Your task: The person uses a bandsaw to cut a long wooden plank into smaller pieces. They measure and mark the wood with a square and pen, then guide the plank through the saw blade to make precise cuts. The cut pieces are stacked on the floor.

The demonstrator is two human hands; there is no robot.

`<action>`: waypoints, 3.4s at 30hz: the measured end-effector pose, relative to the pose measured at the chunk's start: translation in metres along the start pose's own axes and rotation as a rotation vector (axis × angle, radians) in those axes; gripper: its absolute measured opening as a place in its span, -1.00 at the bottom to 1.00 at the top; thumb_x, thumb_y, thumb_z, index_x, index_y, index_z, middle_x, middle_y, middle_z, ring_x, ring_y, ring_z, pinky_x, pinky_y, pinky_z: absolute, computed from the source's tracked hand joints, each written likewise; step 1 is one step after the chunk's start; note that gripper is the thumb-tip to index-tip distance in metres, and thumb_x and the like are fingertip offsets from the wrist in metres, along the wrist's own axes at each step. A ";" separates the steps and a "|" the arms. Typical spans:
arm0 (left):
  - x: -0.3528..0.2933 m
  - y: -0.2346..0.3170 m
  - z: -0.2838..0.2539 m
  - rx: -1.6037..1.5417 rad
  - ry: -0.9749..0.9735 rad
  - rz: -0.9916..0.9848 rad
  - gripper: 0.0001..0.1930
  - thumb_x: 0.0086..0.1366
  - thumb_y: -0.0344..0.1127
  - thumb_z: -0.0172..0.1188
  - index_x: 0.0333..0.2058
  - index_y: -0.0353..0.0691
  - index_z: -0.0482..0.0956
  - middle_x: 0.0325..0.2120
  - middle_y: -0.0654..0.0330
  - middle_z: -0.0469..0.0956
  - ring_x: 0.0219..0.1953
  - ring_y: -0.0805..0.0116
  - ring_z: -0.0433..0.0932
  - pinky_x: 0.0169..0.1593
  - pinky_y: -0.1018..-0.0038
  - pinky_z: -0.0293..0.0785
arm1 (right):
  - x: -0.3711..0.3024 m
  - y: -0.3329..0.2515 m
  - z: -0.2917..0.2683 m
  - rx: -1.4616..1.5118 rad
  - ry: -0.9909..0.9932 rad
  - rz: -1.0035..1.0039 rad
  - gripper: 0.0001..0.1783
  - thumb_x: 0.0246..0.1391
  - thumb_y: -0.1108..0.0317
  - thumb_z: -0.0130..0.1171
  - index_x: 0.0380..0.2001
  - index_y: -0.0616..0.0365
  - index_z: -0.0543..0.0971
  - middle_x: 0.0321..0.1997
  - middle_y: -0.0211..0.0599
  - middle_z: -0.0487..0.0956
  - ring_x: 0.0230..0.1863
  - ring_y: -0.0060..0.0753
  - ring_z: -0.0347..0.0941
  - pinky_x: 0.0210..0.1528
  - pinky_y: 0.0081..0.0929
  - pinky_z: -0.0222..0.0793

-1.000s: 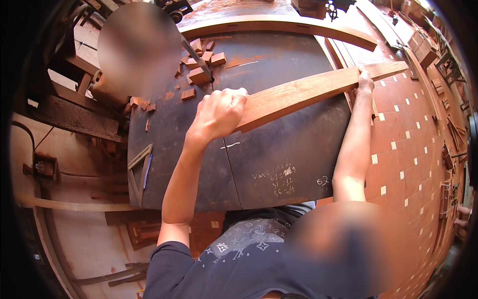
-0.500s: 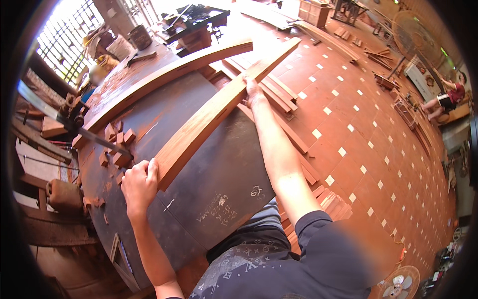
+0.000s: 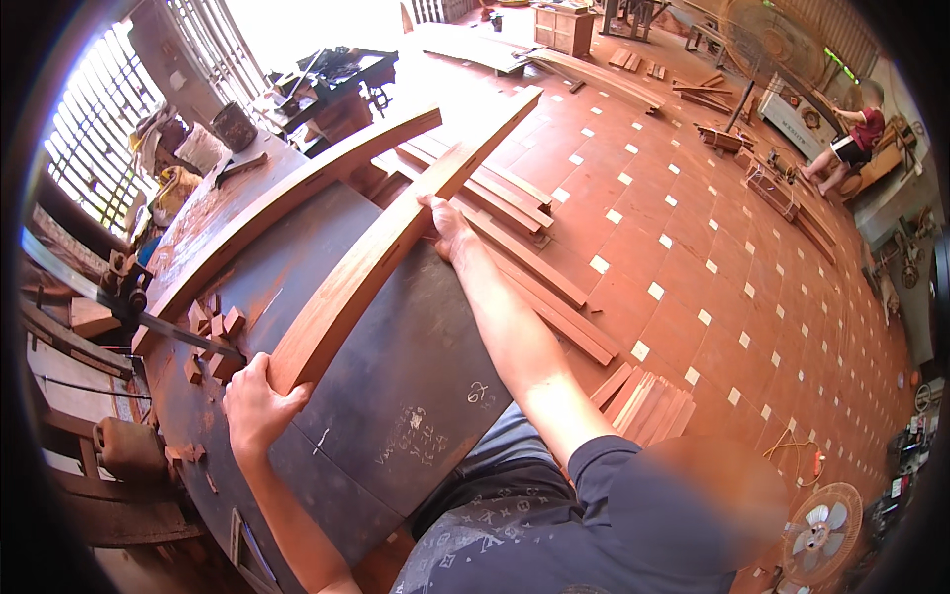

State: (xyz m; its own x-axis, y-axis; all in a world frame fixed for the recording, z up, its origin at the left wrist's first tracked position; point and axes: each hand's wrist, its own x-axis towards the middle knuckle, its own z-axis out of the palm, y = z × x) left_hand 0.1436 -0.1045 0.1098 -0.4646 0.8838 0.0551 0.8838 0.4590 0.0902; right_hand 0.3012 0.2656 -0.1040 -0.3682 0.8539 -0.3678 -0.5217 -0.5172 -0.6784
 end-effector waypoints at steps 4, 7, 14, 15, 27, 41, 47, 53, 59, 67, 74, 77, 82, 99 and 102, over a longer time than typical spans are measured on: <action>0.009 -0.007 -0.004 -0.038 -0.034 0.040 -0.47 -0.05 0.05 0.51 -0.38 -0.32 0.55 -0.46 -0.15 0.65 -0.33 -0.18 0.67 -0.16 0.02 0.55 | 0.011 0.007 -0.002 0.107 -0.018 -0.059 -0.29 0.08 0.27 0.42 0.30 0.17 0.47 0.16 -0.07 0.63 0.17 -0.11 0.55 0.26 -0.10 0.48; 0.013 -0.010 -0.007 -0.040 -0.035 0.059 -0.45 -0.03 0.05 0.51 -0.35 -0.33 0.53 -0.40 -0.19 0.62 -0.26 -0.22 0.63 -0.13 -0.01 0.50 | 0.022 0.009 -0.005 0.116 -0.017 -0.062 -0.25 0.05 0.29 0.41 0.31 0.24 0.43 0.20 -0.03 0.60 0.21 -0.09 0.53 0.28 -0.11 0.46; 0.024 -0.016 -0.014 -0.012 -0.022 0.158 -0.44 0.02 0.07 0.48 -0.29 -0.34 0.54 -0.29 -0.21 0.64 -0.14 -0.26 0.59 0.00 -0.04 0.45 | 0.026 0.010 -0.007 0.116 0.062 -0.053 -0.23 0.04 0.21 0.40 0.29 0.29 0.43 0.17 0.00 0.61 0.15 -0.08 0.56 0.25 -0.14 0.50; 0.024 -0.014 -0.016 -0.006 -0.029 0.147 -0.44 0.03 0.08 0.48 -0.29 -0.35 0.54 -0.28 -0.21 0.64 -0.14 -0.26 0.59 0.00 -0.04 0.45 | 0.021 0.009 -0.007 0.131 0.046 -0.044 -0.28 0.08 0.17 0.38 0.26 0.25 0.45 0.16 -0.05 0.61 0.16 -0.11 0.54 0.26 -0.12 0.50; 0.029 0.010 -0.038 0.103 -0.012 0.108 -0.39 0.02 0.14 0.49 -0.21 -0.33 0.60 -0.18 -0.16 0.66 -0.04 -0.18 0.59 0.08 0.00 0.47 | -0.009 -0.008 0.006 0.149 0.143 -0.020 -0.27 0.04 0.16 0.35 0.24 0.33 0.50 0.26 0.03 0.57 0.28 -0.14 0.46 0.40 -0.22 0.31; 0.022 0.047 -0.041 0.107 0.011 -0.008 -0.46 -0.08 0.06 0.52 -0.37 -0.28 0.52 -0.48 -0.11 0.61 -0.36 -0.24 0.64 -0.25 0.00 0.51 | -0.016 -0.002 -0.003 0.092 0.131 0.071 -0.36 0.14 -0.04 0.39 0.07 0.30 0.63 -0.06 -0.13 0.72 -0.13 -0.18 0.65 -0.09 -0.22 0.56; 0.007 0.058 -0.034 0.041 -0.053 -0.198 -0.46 -0.07 0.04 0.59 -0.36 -0.23 0.51 -0.45 -0.07 0.64 -0.31 -0.19 0.68 -0.21 0.04 0.58 | -0.044 -0.026 0.003 -0.135 0.157 0.280 -0.36 0.13 -0.16 0.43 -0.02 0.21 0.67 -0.15 -0.16 0.71 -0.22 -0.21 0.66 -0.21 -0.26 0.54; 0.008 0.075 -0.034 0.000 -0.072 -0.282 -0.47 -0.11 0.01 0.60 -0.35 -0.20 0.52 -0.42 -0.01 0.65 -0.28 -0.15 0.68 -0.19 0.04 0.58 | -0.018 -0.019 -0.016 -0.372 0.235 0.375 -0.25 0.07 -0.29 0.50 -0.06 0.23 0.67 -0.18 -0.18 0.72 -0.25 -0.20 0.68 -0.13 -0.14 0.62; 0.000 0.086 -0.033 0.015 -0.066 -0.342 -0.47 -0.16 -0.04 0.61 -0.30 -0.17 0.55 -0.38 0.01 0.64 -0.23 -0.14 0.66 -0.15 0.03 0.57 | -0.021 -0.037 -0.012 -0.358 0.119 0.465 -0.35 0.14 -0.24 0.49 -0.06 0.17 0.69 -0.15 -0.25 0.72 -0.14 -0.26 0.62 -0.02 -0.15 0.56; -0.023 0.099 -0.007 -0.046 -0.025 -0.442 -0.48 -0.24 -0.17 0.61 -0.31 -0.17 0.53 -0.40 0.04 0.58 -0.24 -0.15 0.62 -0.16 0.02 0.54 | -0.019 -0.048 -0.020 -0.081 -0.119 0.689 -0.51 0.33 -0.05 0.41 0.05 0.13 0.68 -0.04 -0.33 0.75 -0.05 -0.33 0.66 0.06 -0.26 0.55; -0.010 0.157 -0.017 -0.033 -0.023 -0.560 -0.50 -0.27 -0.26 0.56 -0.31 -0.18 0.52 -0.35 0.06 0.55 -0.25 -0.13 0.56 -0.15 0.02 0.52 | 0.003 -0.083 -0.037 -0.044 -0.233 0.893 -0.39 0.26 0.06 0.51 0.25 0.04 0.53 0.11 -0.40 0.69 0.11 -0.40 0.62 0.23 -0.31 0.48; 0.009 0.212 -0.019 -0.029 -0.071 -0.468 -0.48 -0.28 -0.24 0.59 -0.30 -0.20 0.55 -0.28 0.06 0.57 -0.15 -0.09 0.53 -0.05 0.06 0.52 | 0.027 -0.094 -0.068 -0.106 -0.115 0.918 -0.43 0.24 0.03 0.51 0.20 0.01 0.59 0.12 -0.45 0.70 0.14 -0.43 0.61 0.28 -0.30 0.47; 0.051 0.350 0.019 -0.068 -0.158 -0.636 -0.44 -0.29 -0.15 0.66 -0.28 -0.21 0.61 -0.27 0.08 0.57 -0.15 -0.09 0.53 -0.04 0.05 0.54 | 0.094 -0.153 -0.133 -0.292 0.062 0.947 -0.48 0.25 -0.02 0.48 0.14 0.01 0.63 0.13 -0.40 0.70 0.10 -0.36 0.62 0.22 -0.25 0.50; 0.396 0.754 0.217 -1.071 -0.914 -1.202 -0.21 0.26 0.30 0.45 0.11 -0.38 0.64 -0.19 -0.13 0.77 -0.09 0.06 0.77 -0.02 0.19 0.67 | 0.527 -0.304 -0.414 -0.554 0.338 0.754 -0.67 0.39 0.10 0.27 -0.11 0.19 0.66 -0.21 -0.30 0.71 -0.19 -0.31 0.61 -0.09 -0.13 0.62; 0.454 0.805 0.242 -1.595 -0.736 -1.381 -0.34 0.38 0.13 0.45 0.09 -0.44 0.61 -0.20 0.00 0.74 -0.18 0.30 0.72 -0.08 0.34 0.65 | 0.593 -0.337 -0.412 -0.651 0.252 0.831 -0.60 0.39 0.01 0.26 -0.10 0.17 0.66 -0.28 -0.19 0.73 -0.33 -0.27 0.67 -0.25 -0.07 0.67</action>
State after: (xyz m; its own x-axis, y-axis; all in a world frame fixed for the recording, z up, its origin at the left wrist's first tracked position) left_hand 0.6569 0.6877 -0.0330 -0.1377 0.2221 -0.9652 -0.8049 0.5428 0.2397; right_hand 0.5758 0.9707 -0.3556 -0.2109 0.2764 -0.9376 0.3533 -0.8728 -0.3367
